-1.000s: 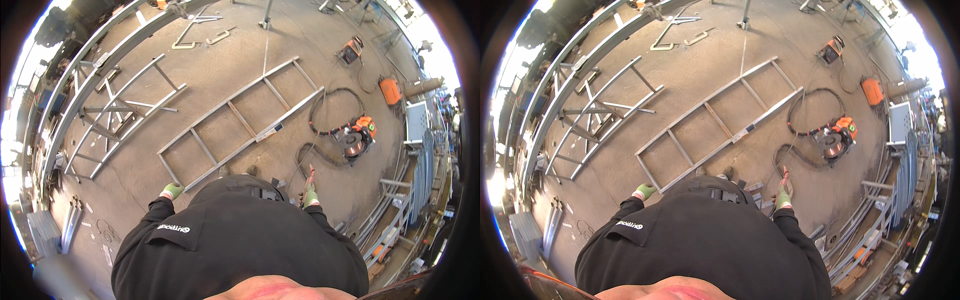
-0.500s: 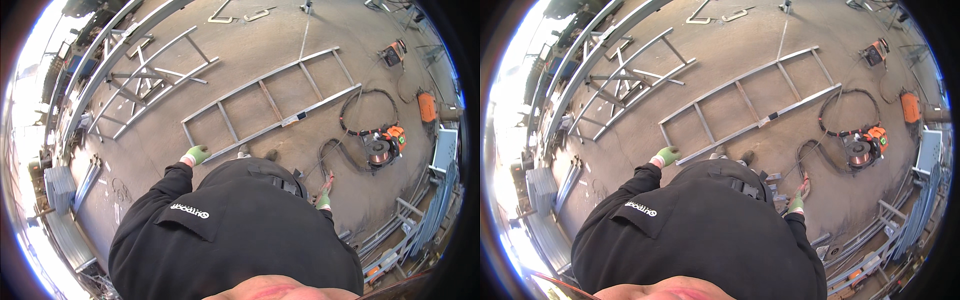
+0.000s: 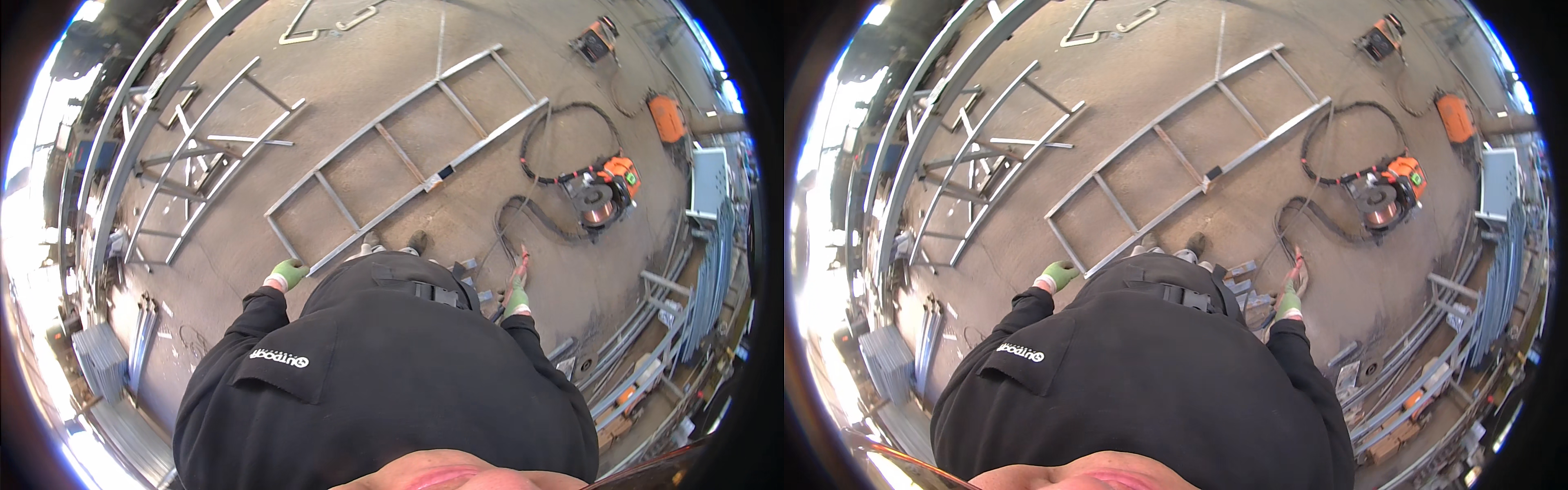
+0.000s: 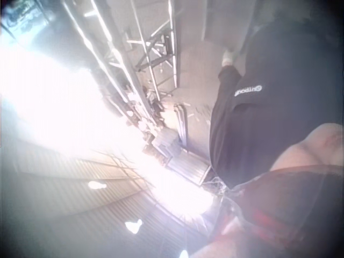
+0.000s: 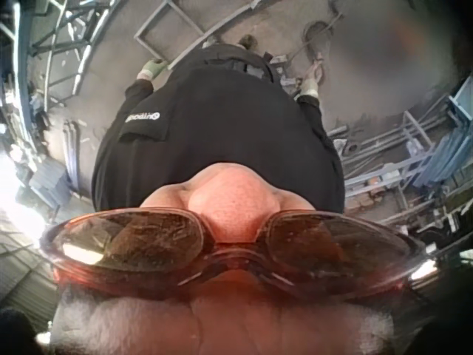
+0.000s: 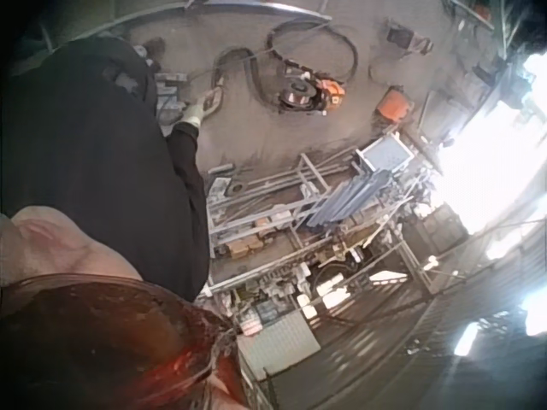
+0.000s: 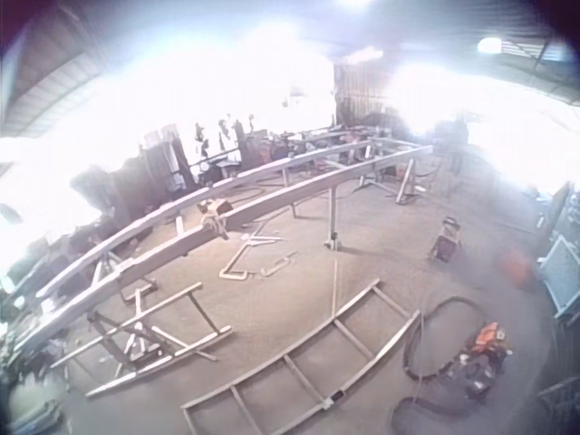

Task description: The person welds a metal frame using a handheld welding torch. They position a rusty metal bar onto the frame, then weld it in place, producing bright sparks. The person repeats this process on another section of the frame.

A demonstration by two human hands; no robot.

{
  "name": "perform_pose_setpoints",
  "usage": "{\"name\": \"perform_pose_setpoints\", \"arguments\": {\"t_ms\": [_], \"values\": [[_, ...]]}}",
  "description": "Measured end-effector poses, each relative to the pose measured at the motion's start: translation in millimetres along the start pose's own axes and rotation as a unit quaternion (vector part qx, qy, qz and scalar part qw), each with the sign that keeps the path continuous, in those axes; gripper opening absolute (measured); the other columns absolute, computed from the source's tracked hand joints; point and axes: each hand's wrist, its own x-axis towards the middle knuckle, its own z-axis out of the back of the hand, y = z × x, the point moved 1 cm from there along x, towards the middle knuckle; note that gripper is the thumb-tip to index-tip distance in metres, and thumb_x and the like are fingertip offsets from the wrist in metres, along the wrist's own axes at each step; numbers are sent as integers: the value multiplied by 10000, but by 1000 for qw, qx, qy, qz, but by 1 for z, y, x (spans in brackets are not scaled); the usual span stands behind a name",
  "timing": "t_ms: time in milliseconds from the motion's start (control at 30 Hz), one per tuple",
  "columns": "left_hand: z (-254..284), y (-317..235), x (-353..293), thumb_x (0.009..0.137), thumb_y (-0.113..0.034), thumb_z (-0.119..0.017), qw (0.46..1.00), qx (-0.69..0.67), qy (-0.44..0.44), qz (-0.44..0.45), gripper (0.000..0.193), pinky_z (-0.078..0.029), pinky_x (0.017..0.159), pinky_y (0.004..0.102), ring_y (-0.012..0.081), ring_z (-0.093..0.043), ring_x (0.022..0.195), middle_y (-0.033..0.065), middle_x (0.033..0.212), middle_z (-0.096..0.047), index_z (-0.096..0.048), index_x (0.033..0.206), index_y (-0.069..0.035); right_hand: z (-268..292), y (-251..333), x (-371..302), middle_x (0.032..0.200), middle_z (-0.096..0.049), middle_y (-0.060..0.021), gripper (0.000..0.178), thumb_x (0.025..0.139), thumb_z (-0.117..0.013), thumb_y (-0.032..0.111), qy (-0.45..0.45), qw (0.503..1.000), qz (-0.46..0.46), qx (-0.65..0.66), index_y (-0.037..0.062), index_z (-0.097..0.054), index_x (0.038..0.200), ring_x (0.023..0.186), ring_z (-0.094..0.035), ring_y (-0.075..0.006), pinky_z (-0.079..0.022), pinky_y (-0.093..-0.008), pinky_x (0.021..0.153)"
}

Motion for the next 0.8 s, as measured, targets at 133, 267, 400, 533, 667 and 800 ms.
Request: {"name": "perform_pose_setpoints", "arguments": {"t_ms": [133,267,400,533,667,800], "values": [[6,-8,7,846,-440,-669,1000,-3,1,-3,605,-492,1044,398,351,-661,1216,228,1252,-714,-713,1257,1,18,-21,5,1128,-604,-95,906,869,-478,881,-121,989,-76,-32,120,-519,1361,897,-541,-222,-419,-391,771],[20,-25,28,904,-415,-665,998,23,39,-45,628,-459,1106,382,319,-622,1297,208,1350,-679,-648,1356,21,8,-33,-19,856,-633,-70,848,819,-564,890,-214,974,-64,-21,99,-674,1105,629,-536,-196,-409,-368,581],[39,-32,62,887,-445,-674,993,55,40,-95,625,-478,1081,395,334,-635,1272,222,1316,-689,-673,1324,2,-33,-35,-72,749,-637,-75,806,831,-610,845,-287,953,-94,-16,69,-687,1033,574,-546,-200,-404,-364,530],[58,-28,114,873,-463,-697,985,85,42,-144,646,-496,1057,400,338,-650,1248,235,1281,-702,-679,1307,16,-59,-67,-123,723,-618,-57,851,823,-578,873,-355,934,3,-45,67,-674,1079,580,-551,-185,-403,-360,519],[68,-16,170,858,-430,-725,987,42,76,-136,640,-497,1061,399,335,-657,1239,225,1284,-708,-682,1299,32,-60,-118,-157,760,-655,-67,538,1002,-503,613,-324,937,-108,-69,107,-673,1073,627,-592,-187,-473,-393,583],[72,-14,201,852,-415,-735,986,97,95,-100,634,-500,1049,395,331,-664,1225,232,1263,-715,-688,1292,40,-72,-170,-175,721,-657,-92,647,1007,-471,673,-330,932,-27,147,60,-679,996,557,-585,-212,-484,-400,538]]}}
